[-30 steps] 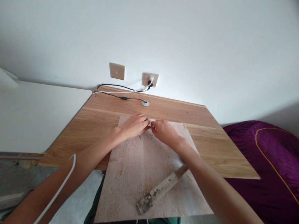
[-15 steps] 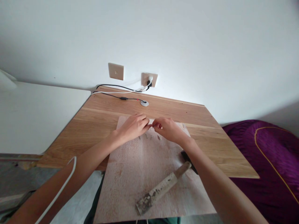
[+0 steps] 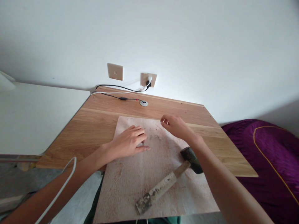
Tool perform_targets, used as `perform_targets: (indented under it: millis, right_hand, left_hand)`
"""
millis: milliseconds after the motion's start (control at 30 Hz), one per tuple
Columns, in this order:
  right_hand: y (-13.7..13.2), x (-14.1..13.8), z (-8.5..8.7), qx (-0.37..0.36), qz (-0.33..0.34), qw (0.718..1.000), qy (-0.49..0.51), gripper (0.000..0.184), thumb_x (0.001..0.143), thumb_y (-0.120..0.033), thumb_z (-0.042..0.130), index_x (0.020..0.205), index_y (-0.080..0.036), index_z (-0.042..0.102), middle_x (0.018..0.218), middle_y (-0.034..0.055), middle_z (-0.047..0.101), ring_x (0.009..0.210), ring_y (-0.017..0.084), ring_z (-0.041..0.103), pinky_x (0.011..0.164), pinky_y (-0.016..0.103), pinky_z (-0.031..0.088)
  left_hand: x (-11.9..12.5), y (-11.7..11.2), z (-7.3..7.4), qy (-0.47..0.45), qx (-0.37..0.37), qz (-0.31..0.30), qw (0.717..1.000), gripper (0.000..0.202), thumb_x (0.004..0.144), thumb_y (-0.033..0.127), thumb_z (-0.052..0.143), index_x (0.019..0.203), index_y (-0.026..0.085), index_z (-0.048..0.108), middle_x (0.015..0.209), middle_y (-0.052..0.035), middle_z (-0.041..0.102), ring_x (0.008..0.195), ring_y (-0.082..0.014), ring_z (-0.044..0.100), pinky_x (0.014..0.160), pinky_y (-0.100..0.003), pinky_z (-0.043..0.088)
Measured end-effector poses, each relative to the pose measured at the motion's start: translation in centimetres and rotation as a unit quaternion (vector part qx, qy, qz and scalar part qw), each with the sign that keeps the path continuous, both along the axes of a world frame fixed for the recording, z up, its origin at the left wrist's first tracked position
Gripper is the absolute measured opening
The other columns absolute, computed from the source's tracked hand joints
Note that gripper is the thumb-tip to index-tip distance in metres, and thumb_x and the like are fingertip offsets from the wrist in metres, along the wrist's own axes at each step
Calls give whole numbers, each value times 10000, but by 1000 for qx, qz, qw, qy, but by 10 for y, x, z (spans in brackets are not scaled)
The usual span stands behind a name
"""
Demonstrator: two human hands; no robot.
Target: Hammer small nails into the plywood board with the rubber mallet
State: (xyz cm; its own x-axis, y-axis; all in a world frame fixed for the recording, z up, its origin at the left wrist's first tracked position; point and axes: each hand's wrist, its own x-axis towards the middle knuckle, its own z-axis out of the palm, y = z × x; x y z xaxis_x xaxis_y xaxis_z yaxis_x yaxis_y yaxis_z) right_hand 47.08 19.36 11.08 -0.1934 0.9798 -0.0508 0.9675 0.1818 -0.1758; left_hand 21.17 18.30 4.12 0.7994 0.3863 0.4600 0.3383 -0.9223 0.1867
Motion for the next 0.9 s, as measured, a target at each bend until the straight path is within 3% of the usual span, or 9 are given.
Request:
perform_targets:
  millis: [100, 233, 367, 533, 700, 800, 900]
  right_hand:
    - [1, 7, 2, 4, -40, 996, -79, 288, 1059, -251, 511, 984, -150, 770, 1001, 125, 808, 928, 246, 749, 750, 287, 460]
    - [-4, 3, -4, -47, -19, 988, -146, 490, 1103, -456, 458, 926, -146, 794, 1010, 180, 808, 981, 298, 762, 790, 325, 495]
    - [-7, -7, -15, -64, -22, 980, -190, 397, 1087, -324, 463, 1018, -136, 806, 1067, 212, 799, 1025, 322, 769, 809, 349, 523]
    - [-6, -7, -15, -64, -11, 982, -179, 281, 1046, -227, 516, 1033, -145, 784, 1069, 185, 798, 1029, 306, 763, 788, 327, 512]
    - [-19, -11, -6, -13, 5, 990, -141, 258, 1049, -152, 478, 1099, -167, 731, 1112, 129, 778, 1015, 256, 741, 763, 296, 483]
    - [-36, -20, -6, 30, 50, 994, -95, 194, 1039, -140, 527, 1062, -162, 718, 1067, 114, 764, 1005, 241, 717, 807, 297, 484]
    - [-52, -23, -8, 7, 108, 993, -46, 82, 995, -217, 677, 1048, -167, 713, 1067, 108, 757, 1006, 249, 702, 831, 311, 498]
  left_hand:
    - [1, 3, 2, -19, -12, 15, 1000, 312, 1039, 445, 642, 878, 179, 630, 903, -45, 650, 875, -221, 606, 831, -364, 469]
    - [9, 7, 5, -40, -34, 33, 998, 178, 1042, 278, 638, 896, 177, 640, 926, -48, 667, 892, -218, 618, 834, -363, 480]
    - [21, 12, 10, -75, -76, 45, 993, 90, 1005, 181, 644, 915, 185, 641, 926, -41, 687, 884, -210, 634, 825, -353, 499]
    - [31, 20, 9, -87, -108, 38, 990, 85, 970, 147, 657, 906, 195, 630, 906, -31, 692, 887, -214, 653, 832, -353, 515]
    - [27, 35, -5, -144, -135, 69, 978, 98, 968, 146, 628, 887, 200, 640, 874, -32, 684, 863, -202, 662, 820, -346, 529]
    - [21, 42, -11, -185, -132, 106, 968, 105, 971, 149, 614, 882, 199, 635, 884, -35, 689, 871, -198, 663, 836, -352, 534]
    - [17, 44, -12, -202, -128, 118, 964, 95, 963, 129, 609, 900, 195, 635, 900, -34, 691, 876, -191, 668, 829, -346, 536]
